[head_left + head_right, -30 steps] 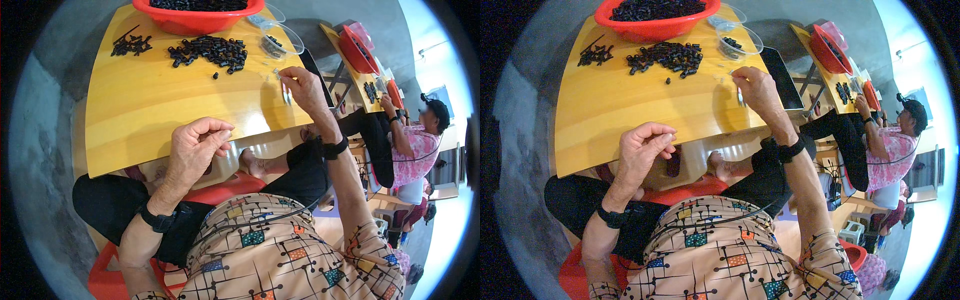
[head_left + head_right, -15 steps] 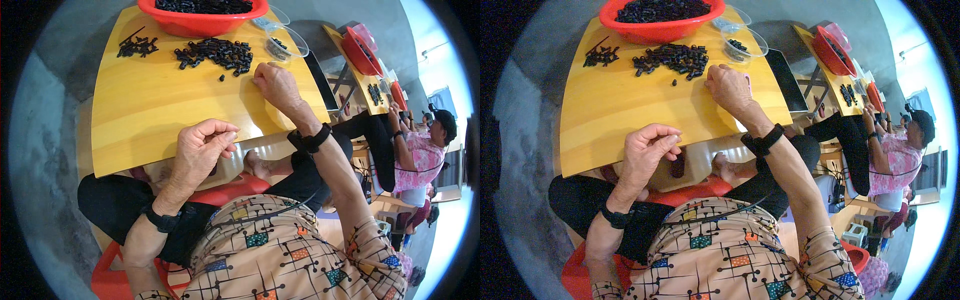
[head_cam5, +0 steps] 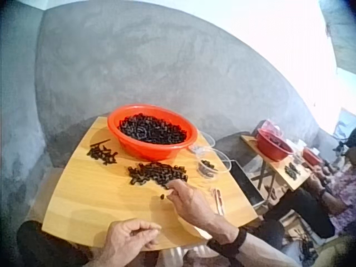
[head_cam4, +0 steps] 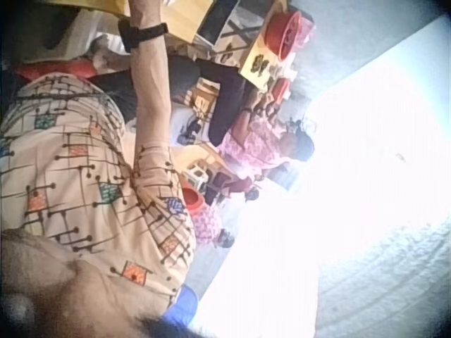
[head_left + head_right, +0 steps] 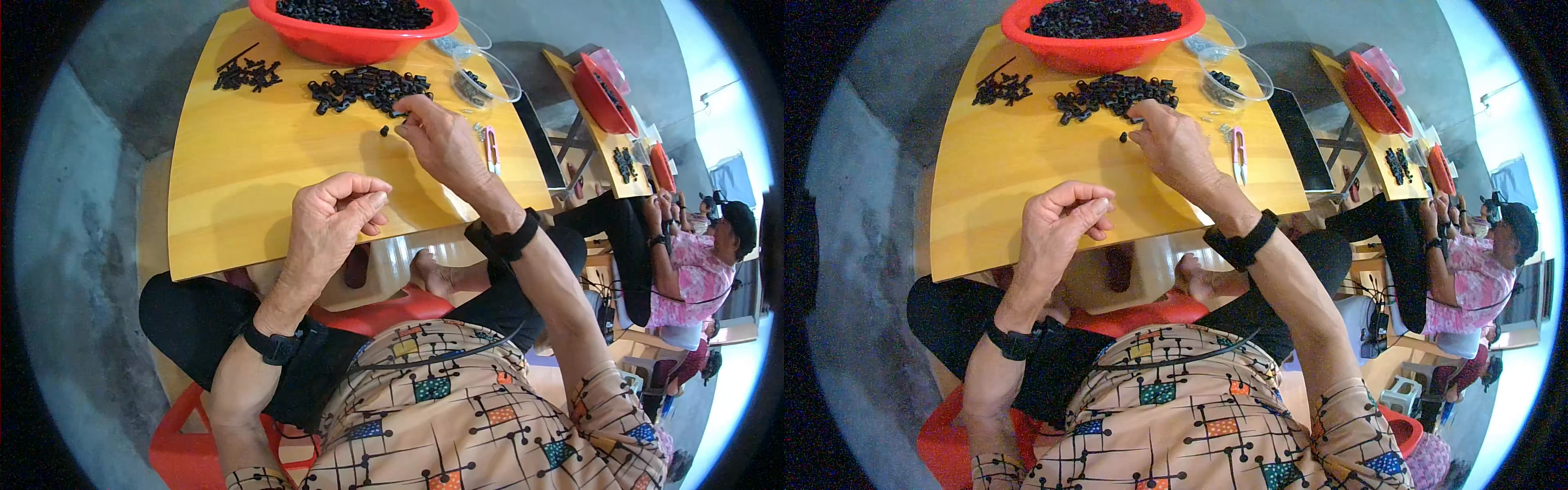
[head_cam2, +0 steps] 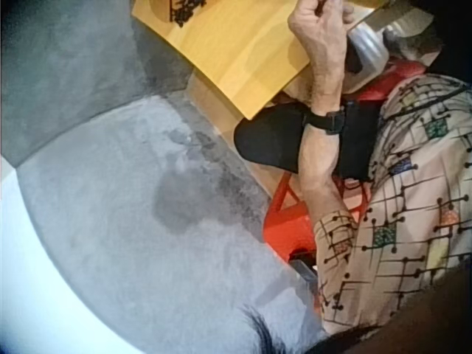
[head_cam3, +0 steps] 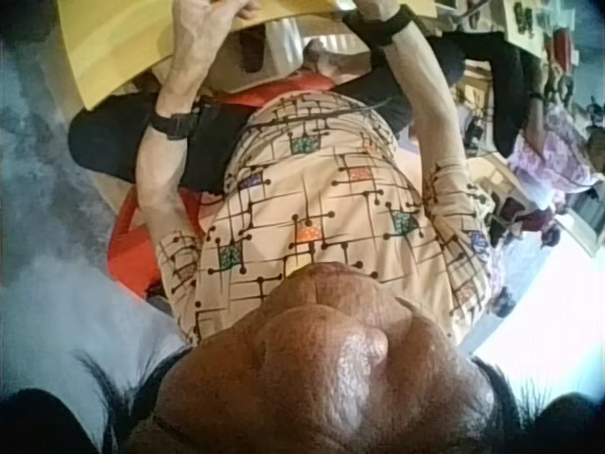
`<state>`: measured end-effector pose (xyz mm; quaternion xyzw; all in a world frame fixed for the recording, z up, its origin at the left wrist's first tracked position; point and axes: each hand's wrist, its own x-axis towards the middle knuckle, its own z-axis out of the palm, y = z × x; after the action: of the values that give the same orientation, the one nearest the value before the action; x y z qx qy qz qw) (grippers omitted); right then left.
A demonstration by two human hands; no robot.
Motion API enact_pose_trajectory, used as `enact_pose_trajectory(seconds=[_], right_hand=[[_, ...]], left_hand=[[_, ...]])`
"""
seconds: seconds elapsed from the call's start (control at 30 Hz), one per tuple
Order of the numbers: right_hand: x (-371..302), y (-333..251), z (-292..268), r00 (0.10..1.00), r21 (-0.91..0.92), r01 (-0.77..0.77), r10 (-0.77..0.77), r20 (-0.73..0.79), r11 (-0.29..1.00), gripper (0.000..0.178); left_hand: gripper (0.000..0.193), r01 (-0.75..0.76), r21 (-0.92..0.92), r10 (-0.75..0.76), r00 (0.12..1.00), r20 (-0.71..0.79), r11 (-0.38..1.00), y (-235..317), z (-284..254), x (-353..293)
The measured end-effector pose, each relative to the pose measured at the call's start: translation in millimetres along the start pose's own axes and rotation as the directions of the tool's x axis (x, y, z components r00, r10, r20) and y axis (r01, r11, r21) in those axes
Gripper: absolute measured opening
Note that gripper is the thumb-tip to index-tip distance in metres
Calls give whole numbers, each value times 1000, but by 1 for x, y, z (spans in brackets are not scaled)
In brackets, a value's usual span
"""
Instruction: The person assembles plastic components by hand, picking up a black housing and a small spring, inserting the spring into the housing, and then pressing a black cap into the assembly to join the pieces together.
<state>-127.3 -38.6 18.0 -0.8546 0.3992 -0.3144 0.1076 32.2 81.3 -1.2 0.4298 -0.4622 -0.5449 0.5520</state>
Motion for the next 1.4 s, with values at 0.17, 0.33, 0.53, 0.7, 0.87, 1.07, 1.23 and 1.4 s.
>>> enact_pose_trajectory(seconds=[0.17,0.33,0.53,0.7,0.87,1.07,1.23,1.4], right_hand=[[7,4,11,992,-62,127,-125,26,990,17],[10,16,-14,999,-73,36,-38,-17,997,12],[10,30,-16,994,-186,113,-110,28,976,10],[12,28,-12,990,-242,117,-96,100,963,11],[5,22,-11,973,-280,125,-62,223,952,10],[-23,10,-20,968,-35,121,-110,227,992,13],[-38,8,-26,973,117,-164,141,184,979,18],[-41,12,-19,981,69,-149,138,134,986,19]], left_hand=[[14,19,-9,-19,1000,16,1000,0,-1,-1],[13,19,0,-19,999,30,1000,1,0,0],[13,31,5,-31,999,37,1000,-3,2,3],[13,41,12,-41,999,24,999,-8,1,3],[13,32,25,-32,999,20,999,-6,0,3],[13,7,37,-7,1000,10,999,0,-1,4],[11,-15,91,19,999,-33,996,-3,-1,11],[14,1,170,10,998,-67,985,-2,2,22]])
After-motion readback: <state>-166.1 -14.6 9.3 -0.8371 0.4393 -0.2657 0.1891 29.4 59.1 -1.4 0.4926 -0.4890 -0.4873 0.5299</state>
